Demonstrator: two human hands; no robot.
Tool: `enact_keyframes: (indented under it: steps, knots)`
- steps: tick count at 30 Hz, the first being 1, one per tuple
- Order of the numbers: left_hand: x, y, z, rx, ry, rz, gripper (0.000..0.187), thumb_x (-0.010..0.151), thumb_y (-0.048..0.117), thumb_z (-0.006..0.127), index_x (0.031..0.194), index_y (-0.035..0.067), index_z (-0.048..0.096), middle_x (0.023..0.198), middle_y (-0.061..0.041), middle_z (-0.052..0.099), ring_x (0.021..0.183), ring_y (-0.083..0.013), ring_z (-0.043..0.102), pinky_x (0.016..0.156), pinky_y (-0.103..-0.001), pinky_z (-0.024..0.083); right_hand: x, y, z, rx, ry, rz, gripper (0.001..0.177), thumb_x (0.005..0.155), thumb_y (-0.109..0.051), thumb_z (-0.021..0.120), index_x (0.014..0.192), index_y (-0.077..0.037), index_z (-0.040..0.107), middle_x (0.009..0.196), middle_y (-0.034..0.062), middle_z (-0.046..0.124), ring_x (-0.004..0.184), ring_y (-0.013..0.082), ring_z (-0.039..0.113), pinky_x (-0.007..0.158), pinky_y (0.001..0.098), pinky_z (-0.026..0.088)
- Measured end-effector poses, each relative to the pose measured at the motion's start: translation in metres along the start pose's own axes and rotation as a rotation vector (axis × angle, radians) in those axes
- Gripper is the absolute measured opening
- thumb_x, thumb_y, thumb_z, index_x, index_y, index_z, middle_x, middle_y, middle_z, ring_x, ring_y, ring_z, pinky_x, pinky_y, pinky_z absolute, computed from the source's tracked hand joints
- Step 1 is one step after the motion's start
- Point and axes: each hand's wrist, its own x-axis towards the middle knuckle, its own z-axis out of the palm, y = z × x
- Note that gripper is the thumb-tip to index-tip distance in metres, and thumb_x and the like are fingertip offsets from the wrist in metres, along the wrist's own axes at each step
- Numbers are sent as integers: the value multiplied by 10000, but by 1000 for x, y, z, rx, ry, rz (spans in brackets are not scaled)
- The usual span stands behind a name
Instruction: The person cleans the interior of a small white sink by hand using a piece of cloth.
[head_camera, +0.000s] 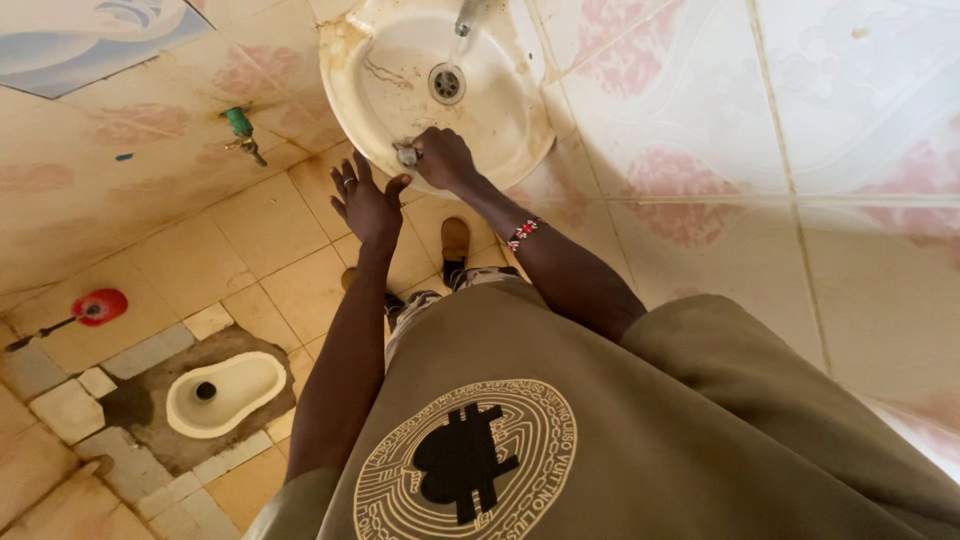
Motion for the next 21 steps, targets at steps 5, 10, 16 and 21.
enact_keyframes:
  steps: [5,10,16,21]
  knots:
    - [6,-4,4,51,11,32,1001,898,609,703,1656,123,266,1656,-230,330,1583,-402,152,1202,-692,154,92,-41,47,50,470,-81,355,777,-49,640,1118,-30,737,963,222,748,944,399,723,844,514,570]
    - [11,9,0,164,-34,-49,1065,805,631,763,1586,88,284,1632,-224,318,1550,-390,164,1181,-675,142,143,-57,36,-1195,411,-112,348,973,-228,496,1179,2,657,1293,362,616,1172,487,643,1005,579,513]
    - [3,11,-8,91,-56,-64,1075,837,637,774,1624,108,267,1631,-233,346,1556,-402,188,1206,-672,153,18,52,28,-215,93,-538,365,993,-191,549,1333,-135,670,1262,169,743,878,285,691,838,471,554]
    - [6,14,-11,91,-54,-91,1088,820,617,786,1596,79,245,1608,-245,371,1539,-406,209,1189,-665,165,-18,83,-15,-578,174,86,282,797,-309,734,934,-66,774,1061,228,703,1049,395,644,808,490,533]
